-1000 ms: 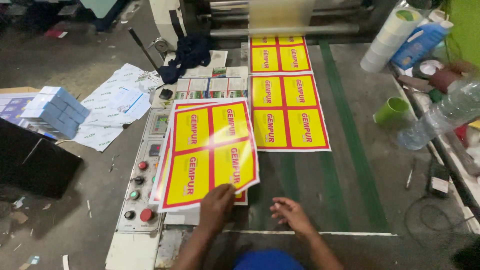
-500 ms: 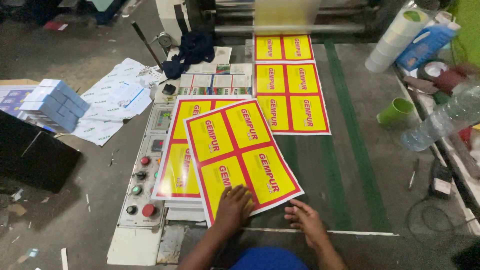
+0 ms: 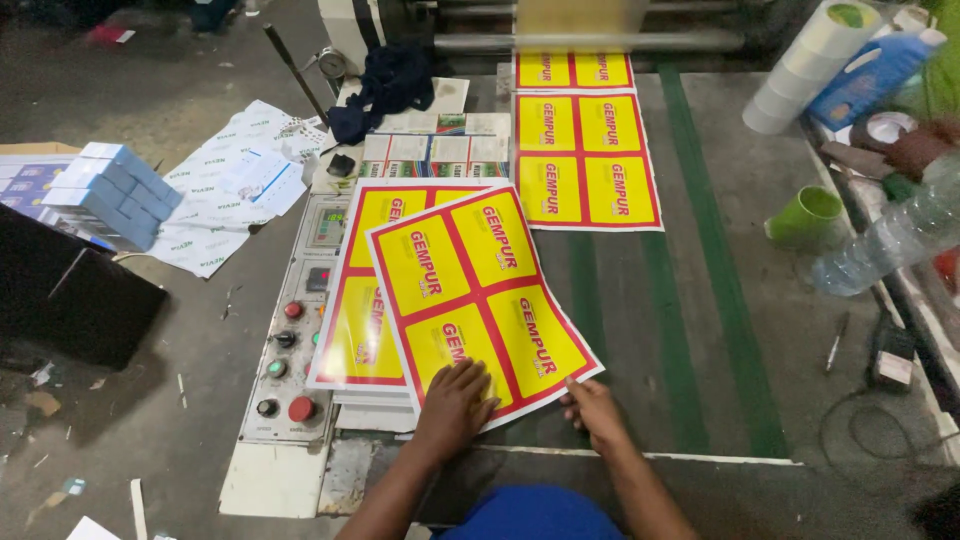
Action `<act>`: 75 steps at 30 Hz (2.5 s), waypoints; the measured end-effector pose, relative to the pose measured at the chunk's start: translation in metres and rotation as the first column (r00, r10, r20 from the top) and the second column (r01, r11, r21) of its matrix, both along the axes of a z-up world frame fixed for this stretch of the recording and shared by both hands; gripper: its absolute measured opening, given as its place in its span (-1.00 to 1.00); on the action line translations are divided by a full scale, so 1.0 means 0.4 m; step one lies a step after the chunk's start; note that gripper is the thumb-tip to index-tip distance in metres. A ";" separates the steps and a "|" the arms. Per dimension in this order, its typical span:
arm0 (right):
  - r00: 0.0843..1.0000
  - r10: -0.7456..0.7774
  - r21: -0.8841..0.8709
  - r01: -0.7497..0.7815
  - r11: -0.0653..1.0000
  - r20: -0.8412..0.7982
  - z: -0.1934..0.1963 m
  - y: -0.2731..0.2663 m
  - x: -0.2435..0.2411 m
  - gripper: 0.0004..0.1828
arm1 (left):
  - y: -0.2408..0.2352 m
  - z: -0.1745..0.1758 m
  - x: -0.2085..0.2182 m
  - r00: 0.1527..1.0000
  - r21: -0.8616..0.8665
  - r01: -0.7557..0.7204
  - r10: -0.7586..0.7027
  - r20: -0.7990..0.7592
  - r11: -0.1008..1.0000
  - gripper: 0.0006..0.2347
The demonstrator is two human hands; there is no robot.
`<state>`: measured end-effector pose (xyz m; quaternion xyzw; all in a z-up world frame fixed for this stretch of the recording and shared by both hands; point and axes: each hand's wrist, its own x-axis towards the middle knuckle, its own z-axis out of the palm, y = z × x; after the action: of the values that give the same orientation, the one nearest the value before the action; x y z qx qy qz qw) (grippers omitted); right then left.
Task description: Collecting and stacking printed sheets from a machine in a print shop.
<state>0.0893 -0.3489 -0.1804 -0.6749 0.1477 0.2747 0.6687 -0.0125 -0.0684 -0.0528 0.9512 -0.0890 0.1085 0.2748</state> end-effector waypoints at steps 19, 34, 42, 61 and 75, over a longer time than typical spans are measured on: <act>0.834 -0.535 -0.173 0.551 0.816 0.134 0.213 -0.237 -0.078 -0.76 | 0.140 -0.045 -0.002 0.999 0.340 -0.025 0.037 -0.028 0.940 -0.50; 0.869 -0.462 0.070 0.457 0.887 0.175 0.186 -0.170 0.133 -0.69 | 0.127 0.073 -0.032 0.981 -0.009 -0.185 0.184 -0.057 0.983 -0.85; 0.934 -0.351 0.115 0.342 0.933 0.068 0.125 -0.168 0.098 -0.57 | 0.070 0.129 -0.047 0.898 -0.193 -0.255 0.306 0.316 0.947 -0.84; 0.993 -0.114 0.219 0.106 0.970 0.022 0.115 -0.104 -0.104 -0.67 | -0.083 -0.007 0.012 0.979 -0.013 0.159 -0.156 0.134 0.987 -0.68; 0.853 -0.521 -0.238 0.497 0.834 -0.044 0.217 -0.346 -0.187 -0.70 | 0.159 -0.020 -0.024 0.988 0.351 -0.030 0.082 -0.132 0.936 -0.34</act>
<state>0.0146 -0.4874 -0.0935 -0.6646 0.3870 0.1048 0.6305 -0.0220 -0.0046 -0.0609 0.9923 -0.0595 0.0294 0.1046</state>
